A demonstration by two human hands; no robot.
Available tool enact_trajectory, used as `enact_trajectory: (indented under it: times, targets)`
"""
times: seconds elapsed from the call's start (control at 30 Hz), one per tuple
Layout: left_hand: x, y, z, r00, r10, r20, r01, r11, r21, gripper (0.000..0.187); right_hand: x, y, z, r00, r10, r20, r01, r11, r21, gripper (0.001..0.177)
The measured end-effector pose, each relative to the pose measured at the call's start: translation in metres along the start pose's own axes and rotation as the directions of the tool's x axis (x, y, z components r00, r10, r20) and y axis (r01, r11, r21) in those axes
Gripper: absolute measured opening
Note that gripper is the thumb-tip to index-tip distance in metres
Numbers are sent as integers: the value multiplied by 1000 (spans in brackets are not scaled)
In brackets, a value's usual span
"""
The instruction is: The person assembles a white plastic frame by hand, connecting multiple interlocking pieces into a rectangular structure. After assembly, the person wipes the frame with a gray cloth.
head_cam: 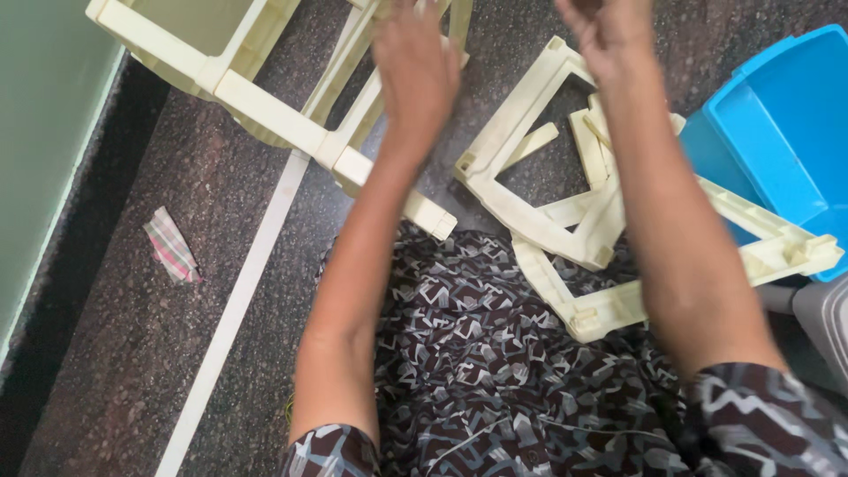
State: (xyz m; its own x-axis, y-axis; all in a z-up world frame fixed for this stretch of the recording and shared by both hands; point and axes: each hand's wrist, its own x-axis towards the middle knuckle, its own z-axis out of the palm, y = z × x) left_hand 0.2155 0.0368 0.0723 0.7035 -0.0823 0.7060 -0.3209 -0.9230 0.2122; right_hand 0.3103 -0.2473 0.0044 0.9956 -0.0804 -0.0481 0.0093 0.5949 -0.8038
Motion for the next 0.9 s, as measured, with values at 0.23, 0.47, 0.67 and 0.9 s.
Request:
enact_trajectory:
  times: [0.23, 0.47, 0.67, 0.9]
  targets:
    - [18, -53, 20, 830, -255, 496, 329, 942, -67, 36, 13, 55, 27, 996, 8, -85, 24, 928, 372, 15]
    - [5, -60, 37, 872, -221, 437, 280, 957, -73, 39, 15, 80, 26, 990, -33, -137, 100, 851, 516, 18]
    - [10, -63, 37, 864, -209, 458, 276, 958, -83, 42, 12, 89, 40, 977, -6, -215, 98, 903, 419, 21]
    - [15, -73, 35, 867, -141, 477, 231, 963, -136, 46, 26, 111, 48, 957, -23, -288, 156, 881, 446, 20]
